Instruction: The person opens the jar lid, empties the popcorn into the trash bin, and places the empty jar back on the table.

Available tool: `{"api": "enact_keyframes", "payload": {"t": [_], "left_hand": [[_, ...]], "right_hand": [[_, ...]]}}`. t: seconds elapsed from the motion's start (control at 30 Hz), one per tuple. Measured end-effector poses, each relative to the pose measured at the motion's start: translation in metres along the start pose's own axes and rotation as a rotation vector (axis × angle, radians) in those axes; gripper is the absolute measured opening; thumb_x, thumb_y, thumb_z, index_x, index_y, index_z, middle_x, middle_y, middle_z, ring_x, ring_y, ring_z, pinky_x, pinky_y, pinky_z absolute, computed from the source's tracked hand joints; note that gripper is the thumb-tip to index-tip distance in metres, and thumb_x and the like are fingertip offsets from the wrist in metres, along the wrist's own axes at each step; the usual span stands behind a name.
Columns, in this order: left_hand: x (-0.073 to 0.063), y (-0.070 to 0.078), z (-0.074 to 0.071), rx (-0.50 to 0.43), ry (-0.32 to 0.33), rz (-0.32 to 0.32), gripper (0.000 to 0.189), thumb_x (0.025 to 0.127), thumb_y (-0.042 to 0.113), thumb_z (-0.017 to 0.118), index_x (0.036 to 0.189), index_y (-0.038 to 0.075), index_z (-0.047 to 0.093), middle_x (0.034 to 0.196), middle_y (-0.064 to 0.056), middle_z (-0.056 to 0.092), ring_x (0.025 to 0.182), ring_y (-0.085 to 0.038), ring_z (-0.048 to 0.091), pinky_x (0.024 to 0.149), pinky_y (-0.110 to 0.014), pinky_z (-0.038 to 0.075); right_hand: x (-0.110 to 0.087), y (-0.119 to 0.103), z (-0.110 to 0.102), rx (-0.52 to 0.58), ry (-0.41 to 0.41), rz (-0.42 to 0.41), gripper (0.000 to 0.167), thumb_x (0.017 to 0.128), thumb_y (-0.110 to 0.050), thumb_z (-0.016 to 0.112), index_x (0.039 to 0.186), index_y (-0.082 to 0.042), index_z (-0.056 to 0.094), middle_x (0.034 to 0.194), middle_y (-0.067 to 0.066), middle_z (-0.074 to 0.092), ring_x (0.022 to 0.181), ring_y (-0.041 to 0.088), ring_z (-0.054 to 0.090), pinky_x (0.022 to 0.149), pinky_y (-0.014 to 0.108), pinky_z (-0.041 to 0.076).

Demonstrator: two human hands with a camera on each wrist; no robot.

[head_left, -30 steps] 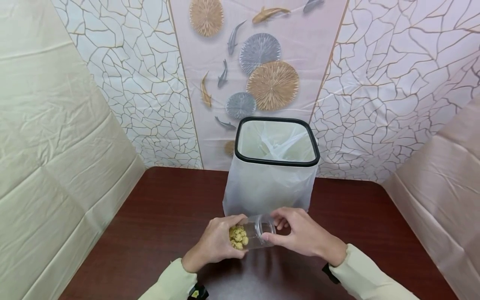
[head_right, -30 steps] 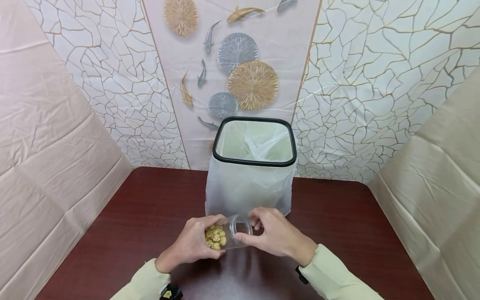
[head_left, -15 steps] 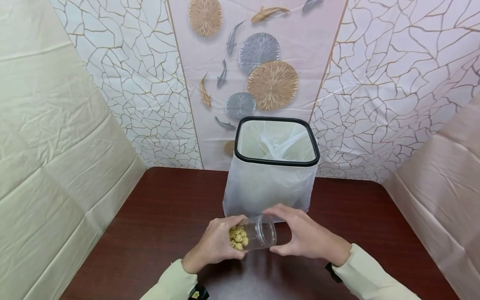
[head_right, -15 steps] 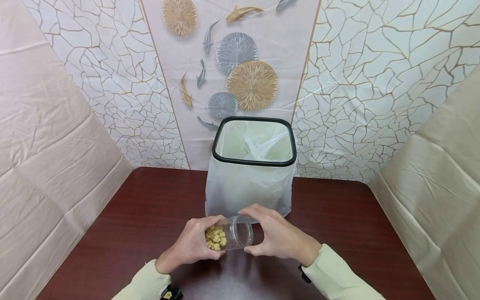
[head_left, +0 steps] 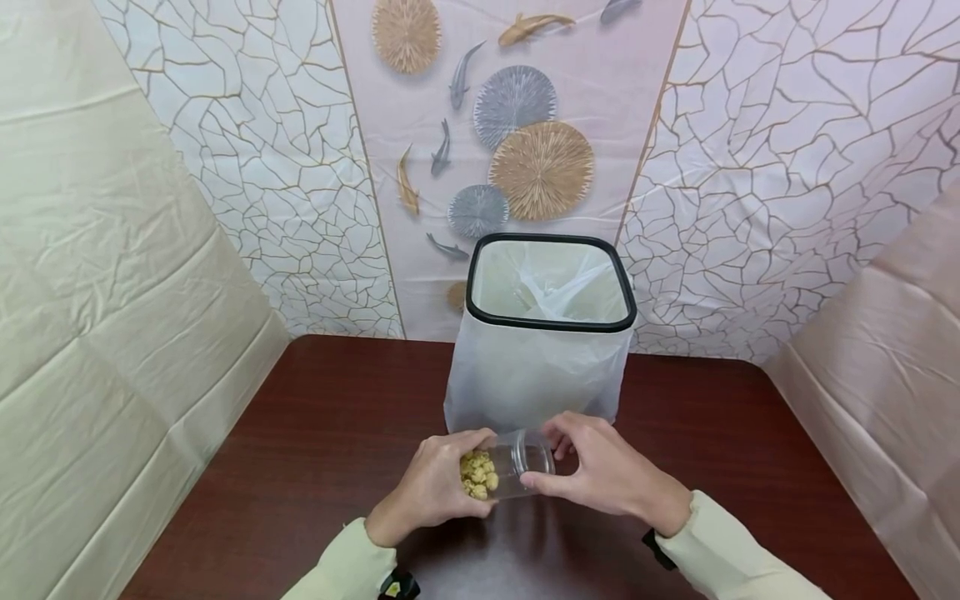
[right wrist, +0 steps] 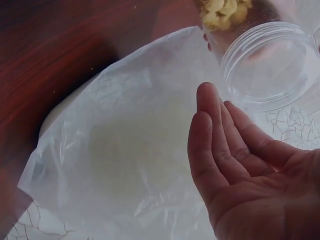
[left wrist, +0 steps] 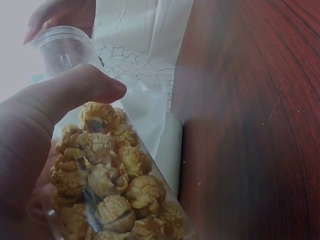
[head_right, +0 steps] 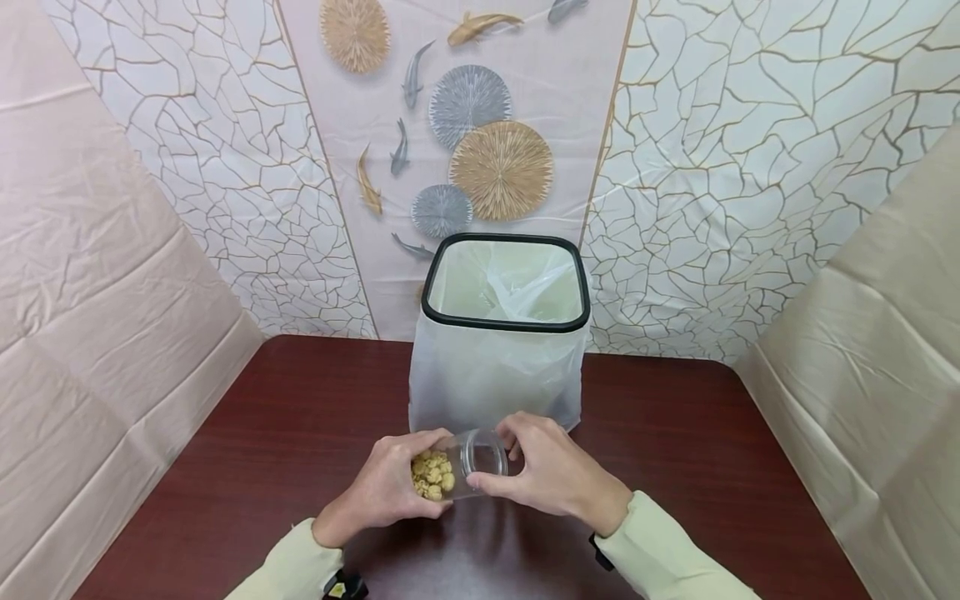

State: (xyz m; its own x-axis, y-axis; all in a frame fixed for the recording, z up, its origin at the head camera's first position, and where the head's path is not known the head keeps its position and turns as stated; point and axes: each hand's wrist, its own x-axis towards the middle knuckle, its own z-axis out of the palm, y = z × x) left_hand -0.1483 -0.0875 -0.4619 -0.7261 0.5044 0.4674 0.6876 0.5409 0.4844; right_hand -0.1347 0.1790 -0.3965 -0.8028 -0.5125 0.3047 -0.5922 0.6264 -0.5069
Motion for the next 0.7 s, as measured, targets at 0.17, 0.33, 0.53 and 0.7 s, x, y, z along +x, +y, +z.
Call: {"api": "enact_keyframes", "payload": {"t": [0.17,0.33,0.53,0.7], "left_hand": [[0.0,0.0,0.0,0.0,-0.002,-0.007,0.072,0.057,0.028,0.1,0.122,0.02,0.069,0.109,0.003,0.078,0.087,-0.003,0.067,0.078,-0.023,0.058],[-0.001,0.0,-0.002,-0.015,-0.006,-0.019,0.072,0.058,0.029,0.1,0.123,0.02,0.07,0.109,0.006,0.078,0.089,-0.004,0.068,0.08,-0.023,0.058],[-0.002,0.0,-0.003,-0.051,-0.002,-0.013,0.07,0.059,0.028,0.099,0.122,0.02,0.07,0.109,0.008,0.077,0.091,-0.004,0.069,0.08,-0.021,0.058],[-0.003,-0.001,-0.006,-0.069,0.004,-0.024,0.07,0.058,0.028,0.099,0.122,0.017,0.072,0.109,0.007,0.078,0.091,-0.004,0.07,0.081,-0.022,0.058]], "right_hand": [[0.002,0.001,-0.001,0.025,-0.024,-0.036,0.052,0.084,-0.049,0.086,0.113,-0.009,0.07,0.095,-0.006,0.071,0.086,0.004,0.068,0.079,0.026,0.059],[0.003,0.001,-0.006,0.004,-0.032,-0.118,0.061,0.076,-0.042,0.093,0.124,-0.014,0.067,0.109,-0.009,0.07,0.099,0.005,0.069,0.089,0.034,0.061],[0.005,0.0,-0.013,-0.025,-0.037,-0.253,0.074,0.07,-0.03,0.096,0.133,-0.012,0.062,0.12,-0.007,0.067,0.107,0.009,0.066,0.092,0.037,0.061],[0.005,0.0,-0.02,-0.04,-0.036,-0.324,0.078,0.069,-0.022,0.097,0.136,-0.009,0.061,0.126,-0.004,0.065,0.111,0.011,0.065,0.093,0.036,0.061]]}}
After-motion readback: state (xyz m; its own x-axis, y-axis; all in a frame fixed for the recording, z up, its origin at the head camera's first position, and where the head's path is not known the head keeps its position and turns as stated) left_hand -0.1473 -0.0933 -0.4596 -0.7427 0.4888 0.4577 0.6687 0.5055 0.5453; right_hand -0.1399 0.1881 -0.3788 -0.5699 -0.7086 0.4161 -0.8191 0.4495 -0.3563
